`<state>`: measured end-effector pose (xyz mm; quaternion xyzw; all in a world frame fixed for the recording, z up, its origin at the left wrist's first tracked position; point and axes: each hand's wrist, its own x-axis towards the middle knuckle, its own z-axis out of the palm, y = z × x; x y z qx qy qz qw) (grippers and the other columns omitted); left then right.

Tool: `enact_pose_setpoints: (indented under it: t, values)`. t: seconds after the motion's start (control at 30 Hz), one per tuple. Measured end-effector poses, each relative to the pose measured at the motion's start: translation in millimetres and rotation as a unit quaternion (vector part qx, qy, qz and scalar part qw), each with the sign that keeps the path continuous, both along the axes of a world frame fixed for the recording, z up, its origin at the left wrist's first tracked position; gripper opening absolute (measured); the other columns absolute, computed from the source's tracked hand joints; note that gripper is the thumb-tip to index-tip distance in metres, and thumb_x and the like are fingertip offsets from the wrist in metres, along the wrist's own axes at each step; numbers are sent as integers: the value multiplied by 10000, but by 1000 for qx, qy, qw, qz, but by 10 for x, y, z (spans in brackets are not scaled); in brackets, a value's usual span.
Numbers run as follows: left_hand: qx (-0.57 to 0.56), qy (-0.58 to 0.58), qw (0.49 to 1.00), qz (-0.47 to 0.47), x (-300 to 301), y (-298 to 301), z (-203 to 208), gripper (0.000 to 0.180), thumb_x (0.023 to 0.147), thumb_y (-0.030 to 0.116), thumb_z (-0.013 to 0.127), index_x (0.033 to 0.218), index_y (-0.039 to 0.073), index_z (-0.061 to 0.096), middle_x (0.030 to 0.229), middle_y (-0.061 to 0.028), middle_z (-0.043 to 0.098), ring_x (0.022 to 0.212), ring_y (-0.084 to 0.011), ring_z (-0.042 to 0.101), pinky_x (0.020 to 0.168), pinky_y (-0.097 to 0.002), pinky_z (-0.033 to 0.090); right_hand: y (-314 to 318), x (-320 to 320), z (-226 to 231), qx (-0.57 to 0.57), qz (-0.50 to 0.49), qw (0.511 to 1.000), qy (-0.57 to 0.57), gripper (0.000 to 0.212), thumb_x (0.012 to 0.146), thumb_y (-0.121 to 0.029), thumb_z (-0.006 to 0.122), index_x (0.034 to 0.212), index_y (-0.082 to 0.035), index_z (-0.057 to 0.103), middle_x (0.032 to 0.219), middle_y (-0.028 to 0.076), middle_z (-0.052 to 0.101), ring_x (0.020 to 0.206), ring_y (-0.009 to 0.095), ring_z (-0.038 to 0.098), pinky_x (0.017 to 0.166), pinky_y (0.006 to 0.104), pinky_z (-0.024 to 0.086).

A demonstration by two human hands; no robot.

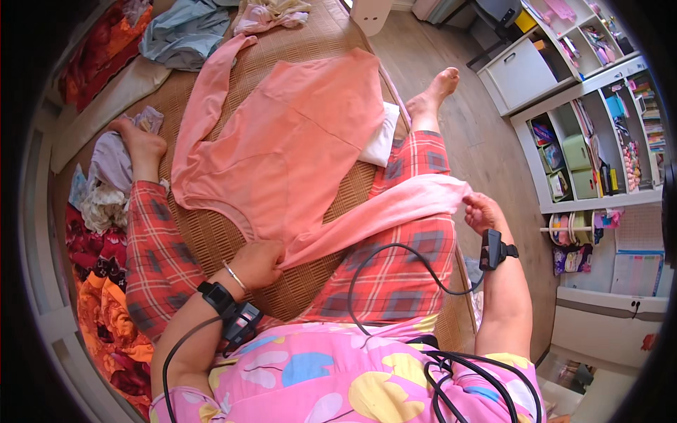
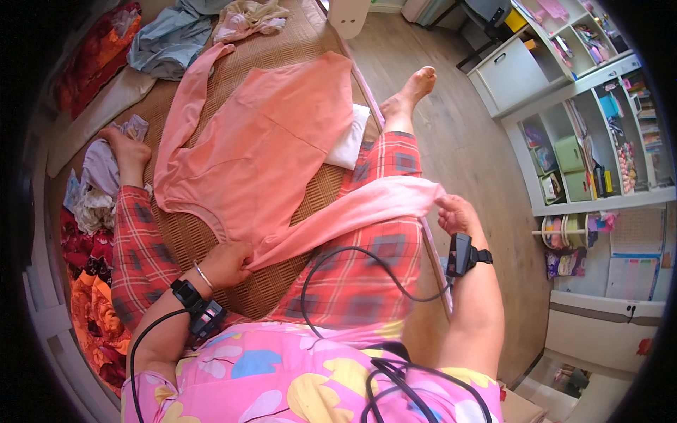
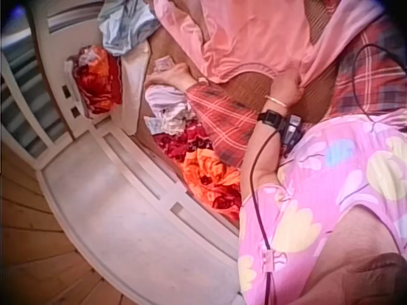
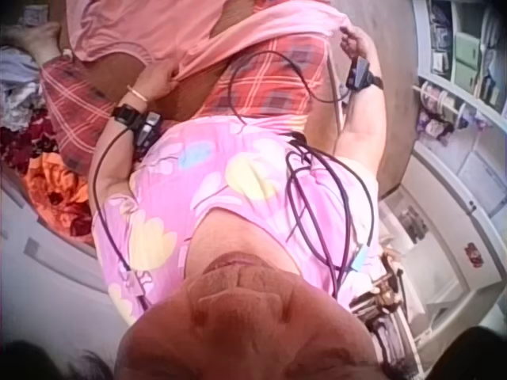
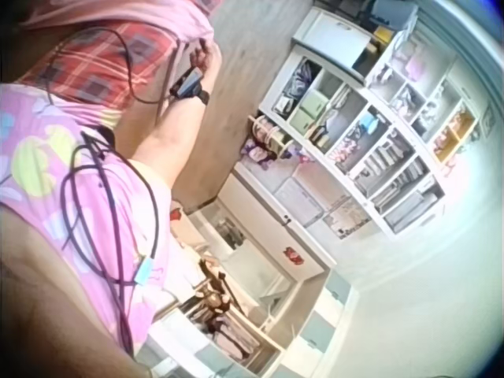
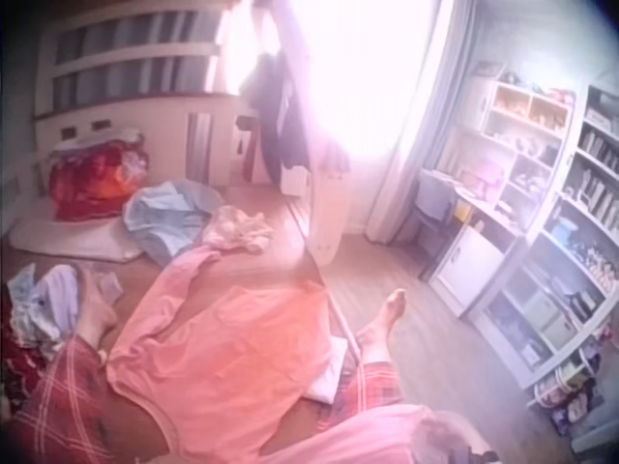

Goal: Folding a pink long-sleeved leotard or bodysuit on a bed.

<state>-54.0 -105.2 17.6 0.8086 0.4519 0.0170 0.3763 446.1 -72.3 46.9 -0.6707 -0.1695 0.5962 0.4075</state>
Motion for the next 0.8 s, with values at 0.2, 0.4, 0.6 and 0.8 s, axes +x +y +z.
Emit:
enact_pose_setpoints:
  t: [0.2,0.4,0.6,0.8]
  values:
    - [8,-10,999,43,-55,56,183,106,643,100,590,726,61,536,715,-145,566,710,-336,562,601,-413,441,139,155,507,133,-20,990,-51,106,869,-202,531,898,-101,513,790,-19,571,566,56,481,485,202,409]
    - [88,-82,987,104,-132,102,337,110,631,65,591,699,42,508,661,-150,529,654,-340,537,561,-396,424,289,54,919,175,12,976,-125,113,868,-170,523,943,-93,486,802,25,584,633,78,534,518,184,427]
    - [248,-137,945,163,-274,128,486,178,566,-10,571,672,44,439,636,-125,448,608,-324,482,525,-389,385,181,74,1194,323,5,946,-15,265,754,-39,611,980,-69,475,910,94,599,859,220,595,781,334,487]
    - [241,-105,964,33,-244,-8,346,171,576,25,581,681,62,451,681,-110,469,666,-303,503,573,-386,410,-468,433,692,174,-28,984,-19,309,703,6,606,968,-101,486,820,52,583,717,161,584,628,263,502]
